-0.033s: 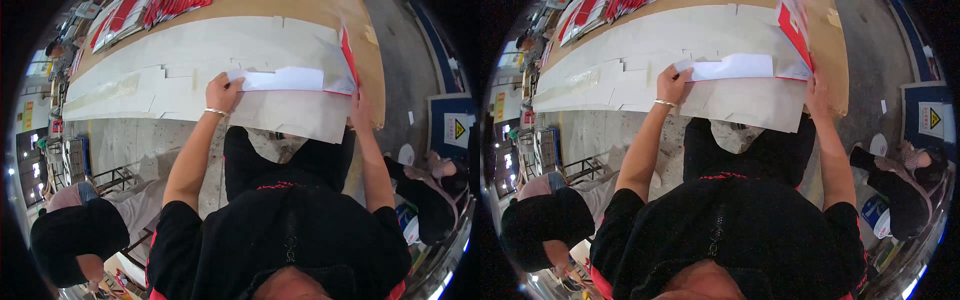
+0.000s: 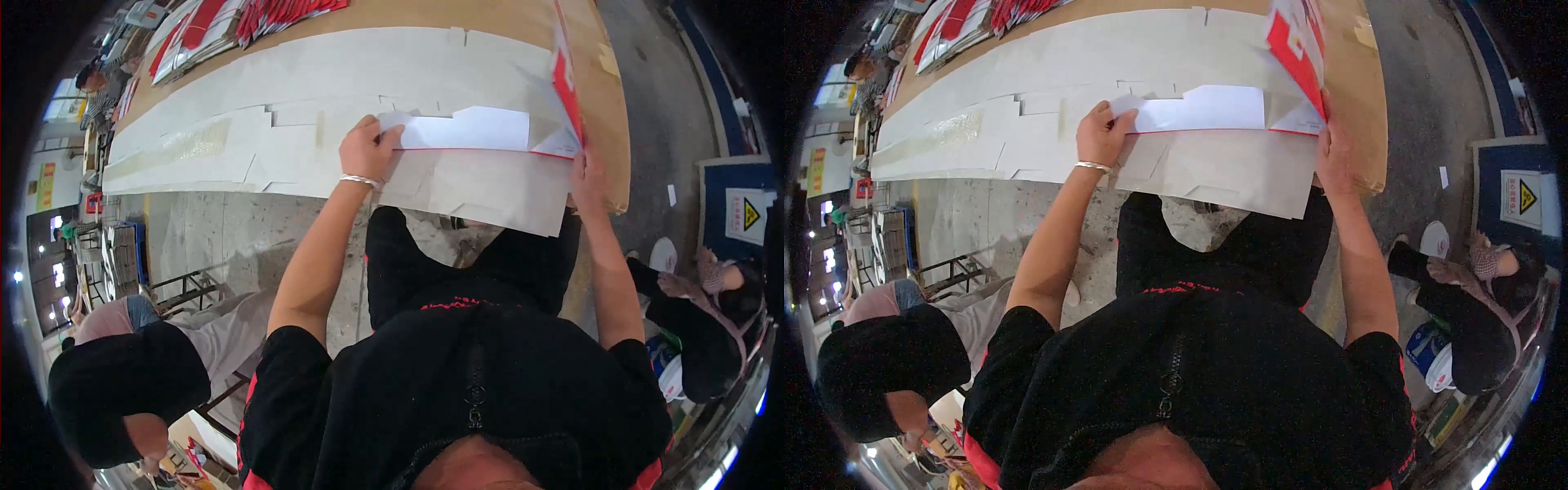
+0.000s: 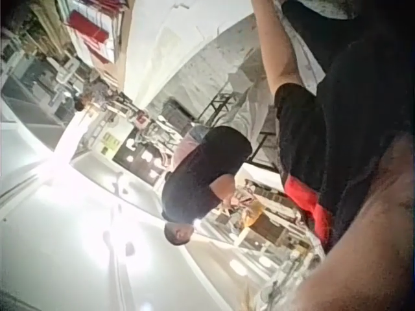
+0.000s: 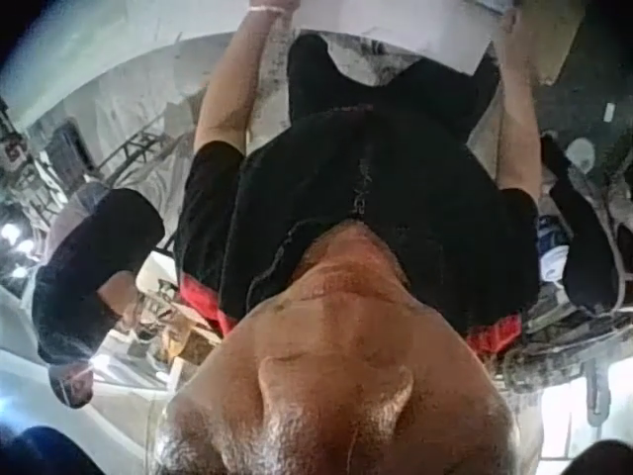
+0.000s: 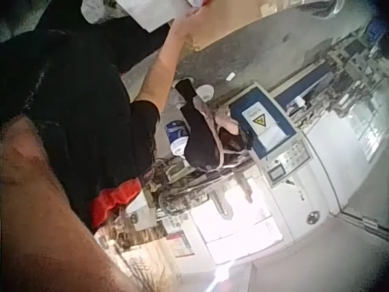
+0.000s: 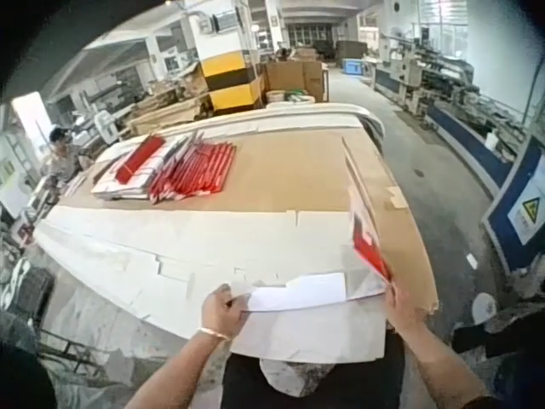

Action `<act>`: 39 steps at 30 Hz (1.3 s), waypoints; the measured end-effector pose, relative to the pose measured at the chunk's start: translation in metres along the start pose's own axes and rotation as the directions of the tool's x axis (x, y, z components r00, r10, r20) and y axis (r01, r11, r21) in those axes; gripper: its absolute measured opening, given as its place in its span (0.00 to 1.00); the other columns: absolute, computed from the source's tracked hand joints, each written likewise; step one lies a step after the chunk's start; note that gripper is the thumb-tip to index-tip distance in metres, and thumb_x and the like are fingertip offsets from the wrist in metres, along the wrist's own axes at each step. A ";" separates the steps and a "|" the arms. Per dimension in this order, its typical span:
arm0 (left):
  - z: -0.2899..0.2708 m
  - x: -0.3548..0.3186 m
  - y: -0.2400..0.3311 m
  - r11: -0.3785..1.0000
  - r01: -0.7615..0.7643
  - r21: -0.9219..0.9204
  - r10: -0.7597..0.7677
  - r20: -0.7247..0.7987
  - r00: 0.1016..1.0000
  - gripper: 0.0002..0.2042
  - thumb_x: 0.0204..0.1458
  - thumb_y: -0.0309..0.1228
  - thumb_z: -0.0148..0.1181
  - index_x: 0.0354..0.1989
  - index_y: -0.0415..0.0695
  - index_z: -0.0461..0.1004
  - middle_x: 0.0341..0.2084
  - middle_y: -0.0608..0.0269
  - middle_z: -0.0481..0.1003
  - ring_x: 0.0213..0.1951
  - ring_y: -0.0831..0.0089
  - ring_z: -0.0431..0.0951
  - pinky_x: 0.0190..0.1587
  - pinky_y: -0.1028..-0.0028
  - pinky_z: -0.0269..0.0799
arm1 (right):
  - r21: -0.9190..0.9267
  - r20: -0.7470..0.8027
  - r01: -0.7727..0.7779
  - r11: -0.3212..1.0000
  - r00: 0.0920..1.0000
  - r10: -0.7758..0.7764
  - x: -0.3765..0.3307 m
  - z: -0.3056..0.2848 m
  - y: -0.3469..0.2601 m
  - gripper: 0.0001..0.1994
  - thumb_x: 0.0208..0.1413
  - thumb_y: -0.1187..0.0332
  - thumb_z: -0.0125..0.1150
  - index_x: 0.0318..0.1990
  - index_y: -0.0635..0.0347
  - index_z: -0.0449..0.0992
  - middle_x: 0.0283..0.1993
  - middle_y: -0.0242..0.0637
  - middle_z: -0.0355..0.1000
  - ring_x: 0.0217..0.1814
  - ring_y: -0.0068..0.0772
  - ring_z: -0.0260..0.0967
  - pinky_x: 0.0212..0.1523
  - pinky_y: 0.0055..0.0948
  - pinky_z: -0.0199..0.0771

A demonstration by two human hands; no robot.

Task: Organizing and stacking paper or cardboard products in an industrial workshop.

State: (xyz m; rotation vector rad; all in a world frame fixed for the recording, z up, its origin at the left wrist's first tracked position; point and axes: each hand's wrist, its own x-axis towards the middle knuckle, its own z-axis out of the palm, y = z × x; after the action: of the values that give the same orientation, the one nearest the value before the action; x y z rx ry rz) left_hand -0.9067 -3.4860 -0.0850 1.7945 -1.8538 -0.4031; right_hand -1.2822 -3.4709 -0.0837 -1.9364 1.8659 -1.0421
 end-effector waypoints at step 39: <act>-0.084 -0.027 -0.032 0.717 -0.490 0.496 0.298 0.416 0.859 0.26 0.47 0.40 0.56 0.58 0.51 0.65 0.47 0.62 0.73 0.57 0.66 0.67 0.64 0.46 0.42 | -0.071 0.568 0.633 0.770 0.661 -0.491 0.011 0.044 -0.085 0.33 0.49 0.57 0.58 0.65 0.50 0.58 0.71 0.35 0.46 0.74 0.45 0.37 0.69 0.56 0.28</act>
State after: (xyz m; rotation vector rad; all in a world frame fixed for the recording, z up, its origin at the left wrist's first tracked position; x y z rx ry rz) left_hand -0.8339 -3.4497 -0.0380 1.6619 -2.7563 0.0916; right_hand -1.1897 -3.4817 -0.0579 -2.7196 1.1424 -0.2942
